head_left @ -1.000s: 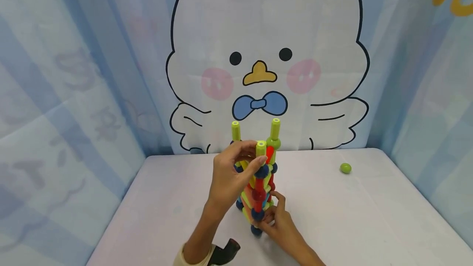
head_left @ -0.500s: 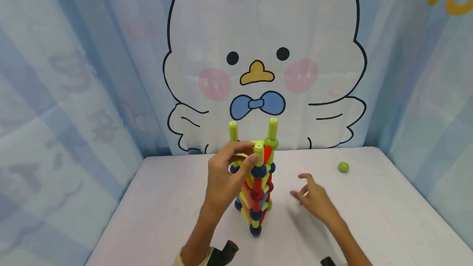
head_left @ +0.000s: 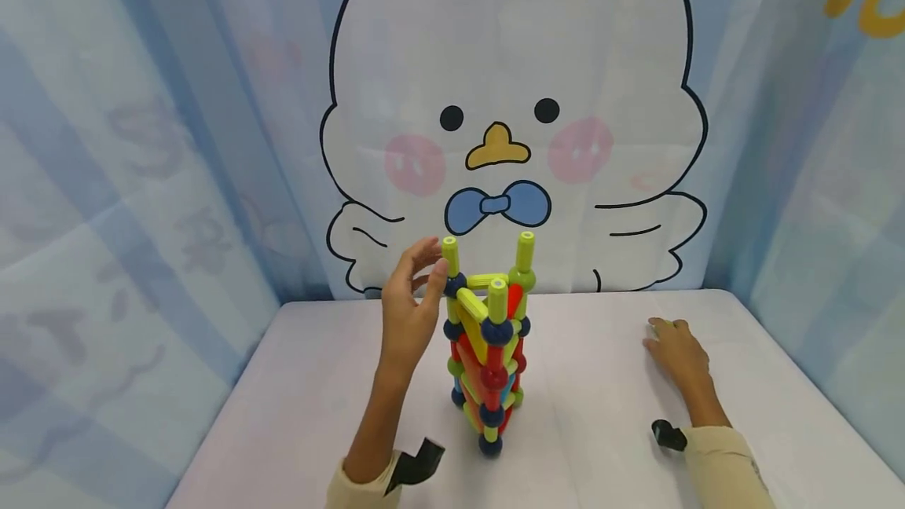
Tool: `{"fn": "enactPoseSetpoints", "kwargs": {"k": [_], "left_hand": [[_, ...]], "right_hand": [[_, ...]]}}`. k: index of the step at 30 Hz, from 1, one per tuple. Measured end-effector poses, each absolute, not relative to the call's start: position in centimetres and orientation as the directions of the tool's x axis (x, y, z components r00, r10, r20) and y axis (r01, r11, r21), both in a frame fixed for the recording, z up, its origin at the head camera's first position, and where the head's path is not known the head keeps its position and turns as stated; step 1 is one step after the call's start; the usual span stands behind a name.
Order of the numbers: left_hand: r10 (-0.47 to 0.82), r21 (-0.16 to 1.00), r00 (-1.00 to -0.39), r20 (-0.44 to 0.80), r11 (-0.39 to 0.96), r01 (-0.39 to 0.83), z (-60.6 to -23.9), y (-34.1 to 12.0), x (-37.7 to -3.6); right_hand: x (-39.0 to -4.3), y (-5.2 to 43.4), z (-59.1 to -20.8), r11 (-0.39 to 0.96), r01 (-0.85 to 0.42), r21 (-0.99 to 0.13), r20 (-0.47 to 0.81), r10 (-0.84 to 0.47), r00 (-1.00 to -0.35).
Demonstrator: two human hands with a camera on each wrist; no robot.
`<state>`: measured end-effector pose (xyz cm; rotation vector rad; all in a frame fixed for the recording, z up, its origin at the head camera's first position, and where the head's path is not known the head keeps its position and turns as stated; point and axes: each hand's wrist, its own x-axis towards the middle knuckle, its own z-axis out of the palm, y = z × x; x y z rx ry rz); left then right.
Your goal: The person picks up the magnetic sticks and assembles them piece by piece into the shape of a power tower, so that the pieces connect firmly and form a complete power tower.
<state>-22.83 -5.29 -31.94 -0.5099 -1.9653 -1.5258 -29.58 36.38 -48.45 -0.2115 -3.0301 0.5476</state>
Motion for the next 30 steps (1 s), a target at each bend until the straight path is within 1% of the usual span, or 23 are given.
{"fn": "enactPoseSetpoints", "kwargs": {"k": [2, 4, 6, 8, 11, 13, 15, 17, 19, 22, 24, 26, 30], "left_hand": [[-0.018, 0.763, -0.780, 0.625, 0.227, 0.606, -32.3, -5.3, -23.2], [0.001, 0.773, -0.789, 0.614, 0.198, 0.602, -32.6, -5.1, -23.3], [0.007, 0.771, -0.786, 0.619, 0.187, 0.609, -32.8, -5.0, -23.4], [0.008, 0.764, -0.779, 0.627, 0.186, 0.617, -32.8, -4.9, -23.5], [0.013, 0.760, -0.775, 0.631, 0.186, 0.622, -32.9, -5.0, -23.6], [0.017, 0.758, -0.774, 0.633, 0.189, 0.624, -32.9, -5.1, -23.7], [0.020, 0.756, -0.773, 0.635, 0.193, 0.626, -32.8, -5.2, -23.7], [0.020, 0.753, -0.771, 0.636, 0.201, 0.626, -32.9, -5.3, -23.7], [0.017, 0.753, -0.773, 0.634, 0.212, 0.623, -32.9, -5.3, -23.6], [0.018, 0.755, -0.775, 0.631, 0.213, 0.620, -32.9, -5.4, -23.6], [0.019, 0.757, -0.777, 0.630, 0.210, 0.619, -32.9, -5.3, -23.5], [0.021, 0.758, -0.777, 0.629, 0.207, 0.619, -32.9, -5.3, -23.5], [0.029, 0.758, -0.779, 0.626, 0.211, 0.617, -32.9, -5.1, -23.5]], "right_hand": [[-29.8, 36.4, -48.7, 0.919, 0.120, -0.375, 0.054, 0.150, -0.987], [-29.8, 36.2, -48.7, 0.901, 0.108, -0.420, 0.088, 0.159, -0.983], [-29.8, 35.7, -48.4, 0.878, 0.053, -0.476, 0.156, 0.144, -0.977], [-29.7, 34.7, -47.4, 0.828, -0.023, -0.561, 0.225, 0.126, -0.966], [-29.2, 32.6, -44.3, 0.699, -0.186, -0.691, 0.323, 0.068, -0.944], [-28.8, 30.8, -41.3, 0.566, -0.300, -0.768, 0.372, 0.013, -0.928], [-28.1, 28.7, -37.9, 0.424, -0.401, -0.812, 0.424, -0.043, -0.904], [-27.5, 26.7, -34.8, 0.294, -0.498, -0.816, 0.495, -0.091, -0.864], [-26.7, 24.6, -32.2, 0.190, -0.577, -0.794, 0.566, -0.113, -0.816], [-25.9, 22.2, -29.4, 0.100, -0.678, -0.728, 0.665, -0.135, -0.735], [-25.7, 20.9, -28.2, 0.089, -0.722, -0.686, 0.707, -0.151, -0.691], [-25.6, 19.9, -27.5, 0.109, -0.748, -0.655, 0.729, -0.169, -0.663], [-25.7, 18.7, -27.2, 0.153, -0.747, -0.647, 0.722, -0.193, -0.665]]}}
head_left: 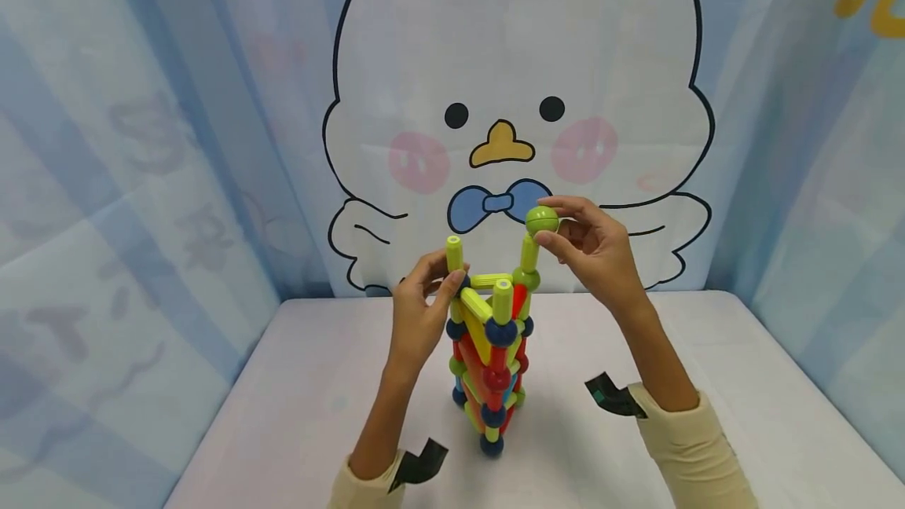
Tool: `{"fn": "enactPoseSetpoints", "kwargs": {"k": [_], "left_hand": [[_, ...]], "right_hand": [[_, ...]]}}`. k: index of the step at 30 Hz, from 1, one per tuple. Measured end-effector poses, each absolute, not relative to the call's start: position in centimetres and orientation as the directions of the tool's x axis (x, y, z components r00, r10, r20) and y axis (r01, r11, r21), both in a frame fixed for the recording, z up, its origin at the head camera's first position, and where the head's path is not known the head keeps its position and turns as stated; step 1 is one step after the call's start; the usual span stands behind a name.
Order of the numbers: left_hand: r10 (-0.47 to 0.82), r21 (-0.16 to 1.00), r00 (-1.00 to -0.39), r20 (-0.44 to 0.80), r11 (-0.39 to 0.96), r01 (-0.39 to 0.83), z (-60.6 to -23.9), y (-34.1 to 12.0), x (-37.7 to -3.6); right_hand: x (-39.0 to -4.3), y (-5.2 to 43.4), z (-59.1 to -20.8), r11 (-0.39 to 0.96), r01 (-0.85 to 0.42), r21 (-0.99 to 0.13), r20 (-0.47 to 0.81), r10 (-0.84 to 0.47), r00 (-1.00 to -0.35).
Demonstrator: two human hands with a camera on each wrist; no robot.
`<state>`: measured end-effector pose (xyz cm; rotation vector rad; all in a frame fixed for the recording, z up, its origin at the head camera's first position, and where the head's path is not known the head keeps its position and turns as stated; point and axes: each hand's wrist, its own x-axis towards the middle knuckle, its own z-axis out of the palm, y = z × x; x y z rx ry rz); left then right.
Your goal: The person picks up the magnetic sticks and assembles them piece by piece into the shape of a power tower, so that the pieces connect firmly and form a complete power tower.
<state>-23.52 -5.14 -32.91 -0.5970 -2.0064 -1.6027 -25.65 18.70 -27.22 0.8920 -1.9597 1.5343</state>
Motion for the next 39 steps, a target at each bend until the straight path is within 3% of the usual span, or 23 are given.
{"fn": "enactPoseSetpoints", "kwargs": {"k": [14, 19, 27, 34, 39], "left_hand": [[0.008, 0.755, -0.765, 0.644, 0.153, 0.637, -33.0, -4.8, -23.8], [0.011, 0.767, -0.774, 0.633, 0.128, 0.629, -33.0, -4.8, -24.1], [0.034, 0.749, -0.769, 0.638, 0.201, 0.631, -32.7, -4.7, -24.0], [0.034, 0.741, -0.768, 0.639, 0.239, 0.627, -32.7, -4.4, -24.1], [0.039, 0.735, -0.763, 0.646, 0.237, 0.635, -32.8, -4.3, -24.1]], "right_hand": [[-24.7, 17.4, -30.9, 0.194, -0.660, -0.726, 0.647, -0.133, -0.751], [-24.6, 16.5, -31.9, 0.196, -0.692, -0.694, 0.689, -0.096, -0.718], [-22.4, 14.7, -29.2, 0.299, -0.741, -0.602, 0.748, -0.113, -0.654], [-22.5, 14.5, -29.3, 0.365, -0.743, -0.561, 0.756, -0.140, -0.639], [-22.6, 14.9, -30.9, 0.349, -0.762, -0.545, 0.802, -0.048, -0.596]]}}
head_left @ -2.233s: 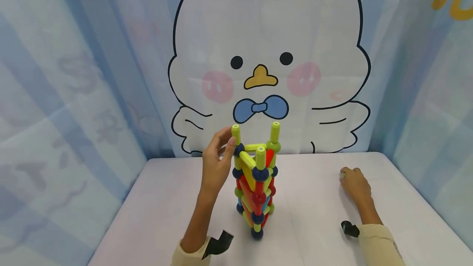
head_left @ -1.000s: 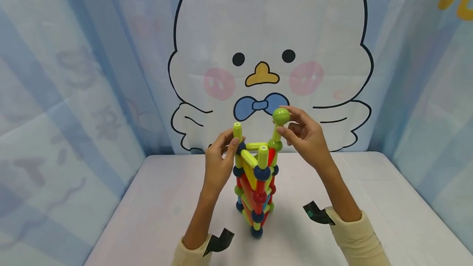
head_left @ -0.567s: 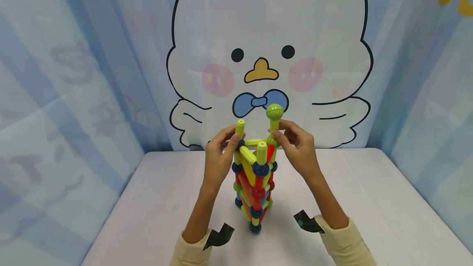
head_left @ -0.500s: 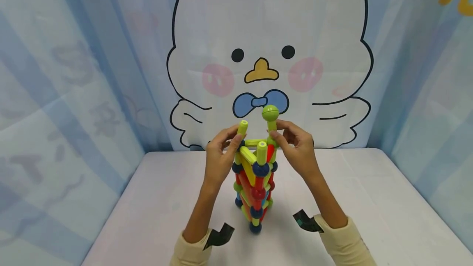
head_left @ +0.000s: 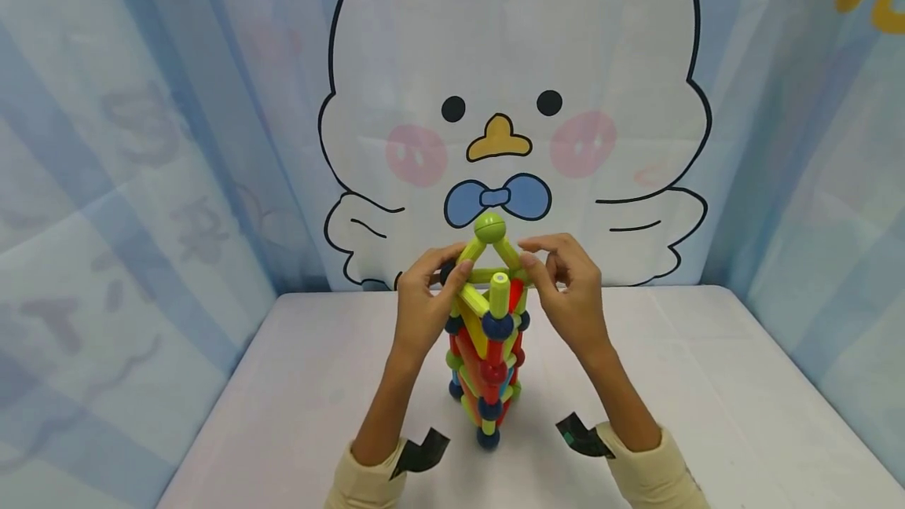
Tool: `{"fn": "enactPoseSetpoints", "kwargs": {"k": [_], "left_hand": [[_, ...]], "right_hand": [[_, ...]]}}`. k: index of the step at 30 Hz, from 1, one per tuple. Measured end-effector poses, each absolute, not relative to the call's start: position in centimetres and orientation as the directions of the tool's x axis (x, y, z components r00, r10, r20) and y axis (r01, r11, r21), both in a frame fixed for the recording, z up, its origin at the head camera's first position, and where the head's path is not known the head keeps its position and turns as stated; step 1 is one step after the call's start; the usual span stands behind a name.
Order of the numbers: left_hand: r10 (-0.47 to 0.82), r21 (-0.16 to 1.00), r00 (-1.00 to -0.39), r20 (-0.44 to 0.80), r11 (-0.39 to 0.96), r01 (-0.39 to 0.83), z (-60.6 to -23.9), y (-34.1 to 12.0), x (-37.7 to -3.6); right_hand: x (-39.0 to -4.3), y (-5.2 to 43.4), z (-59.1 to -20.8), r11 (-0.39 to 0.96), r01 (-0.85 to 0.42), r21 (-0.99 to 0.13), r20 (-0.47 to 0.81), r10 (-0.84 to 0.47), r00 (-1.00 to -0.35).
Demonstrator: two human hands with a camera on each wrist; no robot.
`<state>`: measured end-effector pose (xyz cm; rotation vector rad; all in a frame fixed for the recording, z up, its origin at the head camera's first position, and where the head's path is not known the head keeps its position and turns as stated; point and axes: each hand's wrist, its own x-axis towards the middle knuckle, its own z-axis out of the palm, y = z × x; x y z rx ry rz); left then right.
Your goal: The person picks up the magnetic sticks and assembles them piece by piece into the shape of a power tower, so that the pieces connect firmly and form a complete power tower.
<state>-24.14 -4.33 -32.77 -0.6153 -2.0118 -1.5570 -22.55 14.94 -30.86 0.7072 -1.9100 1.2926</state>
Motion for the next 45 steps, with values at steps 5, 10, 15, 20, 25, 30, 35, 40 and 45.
{"fn": "enactPoseSetpoints", "kwargs": {"k": [5, 10, 15, 20, 25, 30, 35, 40, 45], "left_hand": [[0.074, 0.738, -0.762, 0.643, 0.207, 0.642, -32.8, -4.3, -24.2], [0.106, 0.764, -0.780, 0.617, 0.156, 0.626, -32.6, -4.4, -24.1], [0.136, 0.807, -0.808, 0.574, 0.074, 0.586, -32.6, -4.5, -23.9], [0.161, 0.827, -0.816, 0.555, -0.005, 0.562, -32.8, -4.6, -24.0], [0.189, 0.836, -0.815, 0.548, -0.077, 0.544, -32.8, -4.7, -24.1], [0.219, 0.836, -0.807, 0.548, -0.103, 0.539, -32.9, -4.9, -24.4], [0.233, 0.831, -0.799, 0.555, -0.098, 0.548, -33.1, -5.0, -24.9], [0.251, 0.821, -0.786, 0.565, -0.076, 0.566, -33.7, -5.5, -25.2], [0.198, 0.745, -0.750, 0.631, 0.114, 0.657, -34.4, -7.0, -25.6]], "right_hand": [[-21.5, 14.9, -32.5, 0.231, -0.851, -0.473, 0.860, -0.089, -0.502], [-19.7, 14.0, -32.9, 0.243, -0.821, -0.517, 0.813, -0.161, -0.560], [-18.8, 13.3, -32.8, 0.245, -0.728, -0.640, 0.727, -0.115, -0.677], [-18.7, 12.8, -32.5, 0.225, -0.642, -0.733, 0.642, -0.082, -0.762], [-18.6, 12.4, -31.9, 0.244, -0.545, -0.803, 0.548, -0.062, -0.835], [-18.5, 12.3, -31.4, 0.263, -0.490, -0.831, 0.494, -0.057, -0.868], [-18.4, 12.3, -31.5, 0.253, -0.489, -0.835, 0.491, -0.061, -0.869], [-18.5, 12.5, -32.1, 0.221, -0.544, -0.810, 0.555, -0.015, -0.832], [-19.4, 14.2, -33.3, 0.236, -0.641, -0.730, 0.674, 0.091, -0.733]]}}
